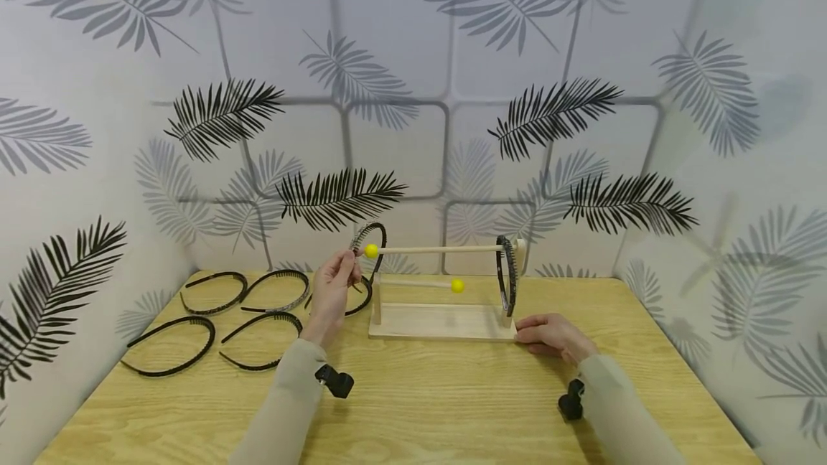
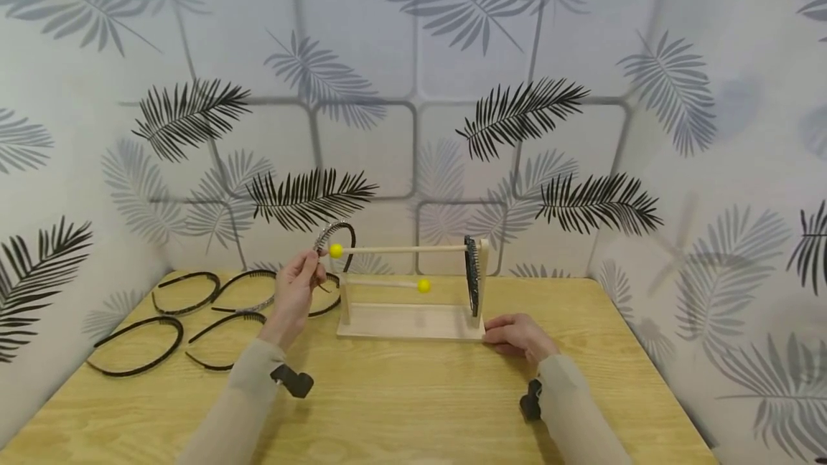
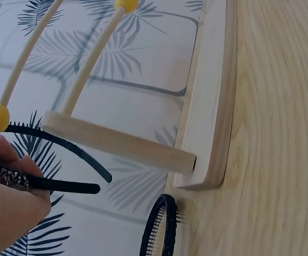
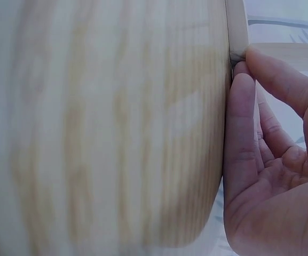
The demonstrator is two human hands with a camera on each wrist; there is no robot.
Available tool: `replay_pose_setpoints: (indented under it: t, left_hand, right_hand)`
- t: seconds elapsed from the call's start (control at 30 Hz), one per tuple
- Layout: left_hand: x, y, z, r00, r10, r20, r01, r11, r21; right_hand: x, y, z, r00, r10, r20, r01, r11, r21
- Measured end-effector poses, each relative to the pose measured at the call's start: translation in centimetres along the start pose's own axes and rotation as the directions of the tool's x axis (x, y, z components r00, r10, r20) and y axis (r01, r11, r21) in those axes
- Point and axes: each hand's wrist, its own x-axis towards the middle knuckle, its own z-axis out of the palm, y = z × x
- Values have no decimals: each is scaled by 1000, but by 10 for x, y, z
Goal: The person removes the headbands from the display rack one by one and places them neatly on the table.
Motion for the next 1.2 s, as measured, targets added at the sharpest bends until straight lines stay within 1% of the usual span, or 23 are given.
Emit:
replay_pose_setpoints:
  t: [0.03, 0.1, 0.23, 0.33, 0.43, 0.57, 0.63, 0.73, 0.83, 0.9, 1.03, 1.2]
  left_hand:
    - [1, -2, -3, 1000, -3, 8, 3, 1000, 16]
    - [2, 0, -10, 999, -16, 36, 14, 998, 54]
    - [3, 4, -29, 994, -18, 105, 4, 991, 131]
    - [2, 6, -40, 989, -29, 146, 5, 987, 159]
    - [2, 6, -48, 981, -47, 188, 12, 984, 180]
    - [-2, 4, -58, 974, -70, 215, 25, 979, 203]
    - [-4, 3, -65, 972, -92, 217, 43, 975, 220]
    - [-6, 5, -73, 965, -131, 225, 69, 962, 264]
    - [-7, 6, -82, 955, -151, 256, 72, 953, 294]
    - [-8, 8, -88, 945, -155, 288, 66, 953, 295]
    - [-9, 10, -100, 919, -152, 364, 44, 957, 288]
    - [-14, 12, -112, 888, -169, 428, 24, 946, 325]
  right_hand:
    - [0, 0, 0, 1000, 6, -3, -6, 1000, 1]
    - [1, -1, -1, 1000, 15, -7, -15, 1000, 3]
    - [0, 0, -1, 1000, 4, 0, -4, 1000, 7]
    - [0, 0, -1, 1000, -5, -2, 5, 1000, 4]
    - [0, 0, -2, 1000, 1, -19, -1, 1000, -3]
    - [1, 1, -2, 1000, 9, -15, -9, 1000, 5]
    - [2, 0, 0, 1000, 11, -10, -11, 1000, 18]
    - [2, 0, 1, 1000, 2, -2, -2, 1000, 8]
    - [2, 0, 1, 1000, -5, -2, 5, 1000, 1]
    - [2, -1, 1, 1000, -4, -4, 4, 1000, 1]
    - [2, -1, 1, 1000, 1, -2, -1, 1000, 3]
    - [2, 0, 1, 1000, 3, -2, -3, 1000, -2]
